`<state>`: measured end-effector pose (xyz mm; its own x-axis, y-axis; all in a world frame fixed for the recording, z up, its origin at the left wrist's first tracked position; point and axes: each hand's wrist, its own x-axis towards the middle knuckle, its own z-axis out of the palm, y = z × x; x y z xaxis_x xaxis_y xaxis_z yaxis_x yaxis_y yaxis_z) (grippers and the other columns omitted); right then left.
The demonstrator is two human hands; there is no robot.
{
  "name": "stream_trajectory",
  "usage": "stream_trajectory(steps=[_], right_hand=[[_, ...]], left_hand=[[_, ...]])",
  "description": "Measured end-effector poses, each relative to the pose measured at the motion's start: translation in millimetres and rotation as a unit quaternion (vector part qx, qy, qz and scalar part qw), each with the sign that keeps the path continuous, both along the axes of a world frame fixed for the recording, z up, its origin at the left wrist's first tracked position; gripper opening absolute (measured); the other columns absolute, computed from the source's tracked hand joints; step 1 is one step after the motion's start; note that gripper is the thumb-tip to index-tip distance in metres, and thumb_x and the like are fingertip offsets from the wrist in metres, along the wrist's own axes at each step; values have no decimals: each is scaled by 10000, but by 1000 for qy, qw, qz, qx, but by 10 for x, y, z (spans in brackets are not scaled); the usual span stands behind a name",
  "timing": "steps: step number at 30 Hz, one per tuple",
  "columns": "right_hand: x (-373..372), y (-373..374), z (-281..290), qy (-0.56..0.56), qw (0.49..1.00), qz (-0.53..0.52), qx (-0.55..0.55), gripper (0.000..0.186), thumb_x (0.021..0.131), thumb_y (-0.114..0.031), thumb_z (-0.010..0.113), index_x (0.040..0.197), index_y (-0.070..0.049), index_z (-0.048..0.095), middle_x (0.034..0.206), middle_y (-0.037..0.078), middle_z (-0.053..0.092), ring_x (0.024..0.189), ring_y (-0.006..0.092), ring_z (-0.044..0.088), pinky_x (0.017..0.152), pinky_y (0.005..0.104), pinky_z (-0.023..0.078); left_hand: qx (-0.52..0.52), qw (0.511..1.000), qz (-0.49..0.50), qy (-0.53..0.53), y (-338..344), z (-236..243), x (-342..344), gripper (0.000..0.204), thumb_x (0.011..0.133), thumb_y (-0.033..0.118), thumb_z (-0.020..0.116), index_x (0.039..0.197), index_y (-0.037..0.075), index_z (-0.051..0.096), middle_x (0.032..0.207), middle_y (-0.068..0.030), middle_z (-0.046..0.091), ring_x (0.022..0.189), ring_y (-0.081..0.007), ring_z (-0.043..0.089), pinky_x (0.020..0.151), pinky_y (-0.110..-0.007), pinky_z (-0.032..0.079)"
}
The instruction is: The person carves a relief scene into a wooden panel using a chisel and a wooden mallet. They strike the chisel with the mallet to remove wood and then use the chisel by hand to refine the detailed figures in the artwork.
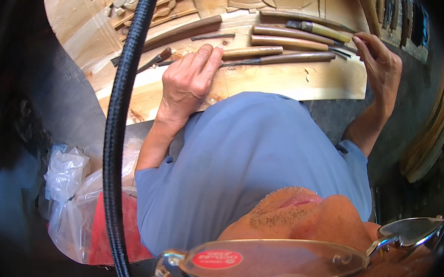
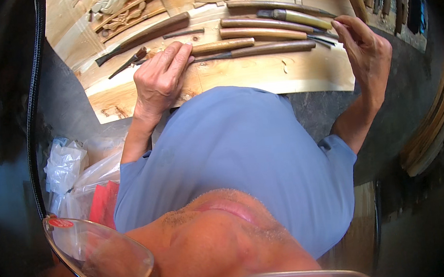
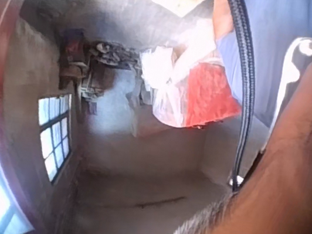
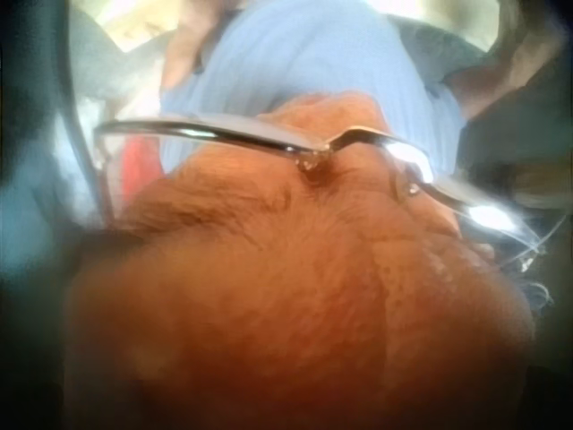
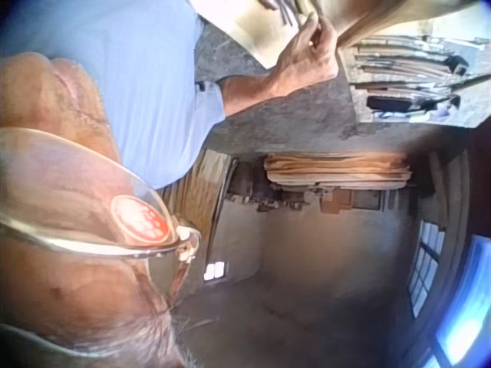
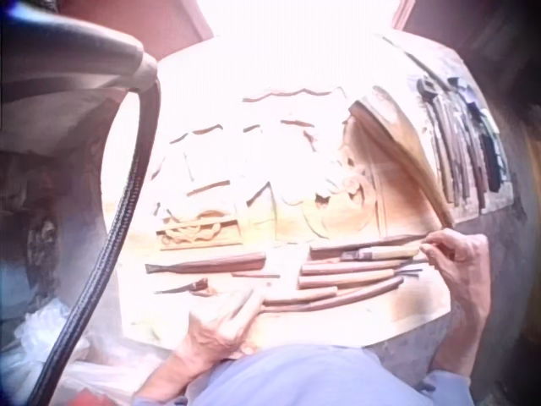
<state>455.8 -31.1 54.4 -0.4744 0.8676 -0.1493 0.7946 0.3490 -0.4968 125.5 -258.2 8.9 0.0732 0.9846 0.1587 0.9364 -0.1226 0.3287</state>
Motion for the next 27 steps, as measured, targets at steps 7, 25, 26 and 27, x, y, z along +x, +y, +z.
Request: stream_trajectory(steps=[7,25,26,27], right_hand=[[-54,257,-111,38,968,-34,246,239,936,-218,784,1173,-198,798,1007,39,807,883,120,767,755,279,610],[-789,908,-625,-44,918,19,394,634,879,-457,802,1387,-117,634,1229,153,726,1106,320,714,953,411,568],[-792,895,-649,-28,917,16,398,632,872,-439,813,1383,-111,635,1227,159,725,1107,326,711,957,417,566],[-775,908,-691,-24,912,20,408,631,868,-424,820,1383,-110,633,1229,159,723,1114,330,707,963,420,564]], left_hand=[[-19,999,34,-12,-94,119,-135,289,812,180,825,1063,62,743,971,-61,718,765,-217,700,628,-320,543],[-84,989,102,63,55,377,-1082,263,819,63,781,1076,109,754,1066,-46,745,902,-266,729,772,-363,588],[-86,988,107,66,50,388,-1098,259,816,59,781,1068,111,749,1059,-43,740,903,-269,725,773,-366,585],[-88,987,112,69,46,398,-1113,256,813,55,780,1060,113,743,1052,-41,736,904,-272,722,775,-370,582]])
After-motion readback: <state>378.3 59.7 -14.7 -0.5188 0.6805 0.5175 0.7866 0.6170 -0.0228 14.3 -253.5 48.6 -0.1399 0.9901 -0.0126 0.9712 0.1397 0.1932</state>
